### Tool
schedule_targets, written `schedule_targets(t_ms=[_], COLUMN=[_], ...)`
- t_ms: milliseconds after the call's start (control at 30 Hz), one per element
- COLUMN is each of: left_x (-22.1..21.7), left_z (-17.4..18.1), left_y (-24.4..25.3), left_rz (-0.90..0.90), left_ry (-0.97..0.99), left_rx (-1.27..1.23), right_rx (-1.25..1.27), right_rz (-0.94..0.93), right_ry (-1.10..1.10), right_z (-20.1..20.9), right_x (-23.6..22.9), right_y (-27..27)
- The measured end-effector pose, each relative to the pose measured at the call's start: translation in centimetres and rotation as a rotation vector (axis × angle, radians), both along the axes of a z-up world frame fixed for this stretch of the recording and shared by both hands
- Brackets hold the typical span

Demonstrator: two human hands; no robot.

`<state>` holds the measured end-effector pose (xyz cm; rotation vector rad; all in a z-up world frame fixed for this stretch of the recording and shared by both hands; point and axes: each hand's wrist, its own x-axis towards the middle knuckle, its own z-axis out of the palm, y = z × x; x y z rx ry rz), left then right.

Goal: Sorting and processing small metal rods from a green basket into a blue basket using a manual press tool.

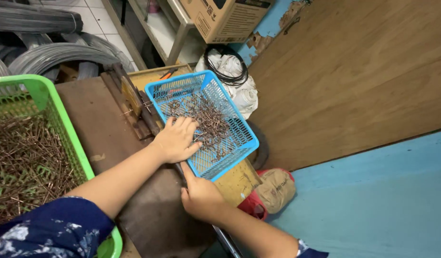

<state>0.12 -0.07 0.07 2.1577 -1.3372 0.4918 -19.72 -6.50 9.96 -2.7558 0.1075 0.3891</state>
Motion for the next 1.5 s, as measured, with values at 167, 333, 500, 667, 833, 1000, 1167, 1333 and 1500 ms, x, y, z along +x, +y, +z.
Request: schedule_targets(t_ms=[167,333,500,667,833,1000,1167,1333,1500], left_x=[-0.1,-0.3,-0.3,-0.1,-0.4,-0.5,-1.0,-0.2,0.2], left_z=[0.0,-0.3,-0.7,-1.9,-2.4,-2.6,-2.2,-4.4,-4.7], left_y=[0.0,-0.2,-0.4,-0.9,-1.2,-1.7,-1.0,-1.4,-2.4], left_rz=[0.019,0.021,0.024,0.025,0.073,0.072,0.083,0.129,0.159], left_ry=[0.023,0.04,0.087,0.066,0.025,0.085,0.024,-0.071,-0.052], left_rx=[0.046,0.036,0.157,0.157,0.121,0.174,-0.014,-0.016,-0.019], right_rx=[0.082,0.056,-0.061,-0.07,-0.079,-0.19,-0.211,-0.312,-0.359], right_rz=[-0.029,-0.045,-0.029,-0.035,-0.021,-0.016,-0.001,-0.022,0.006], right_ry=[0.128,-0.019,-0.061,-0.133,-0.148,-0.251,-0.305,-0.014,-0.038], right_z=[1.6,-1.1,-1.7,-5.3,-6.7,-8.8,-11.4,-12.8,-12.3], right_x=[0.8,0.4,0.1,0.4,0.3,0.0,0.1,0.8,0.8], right_y=[-0.3,-0.3,0.1,-0.5,-0.9,-1.6,-2.6,-3.0,-3.3])
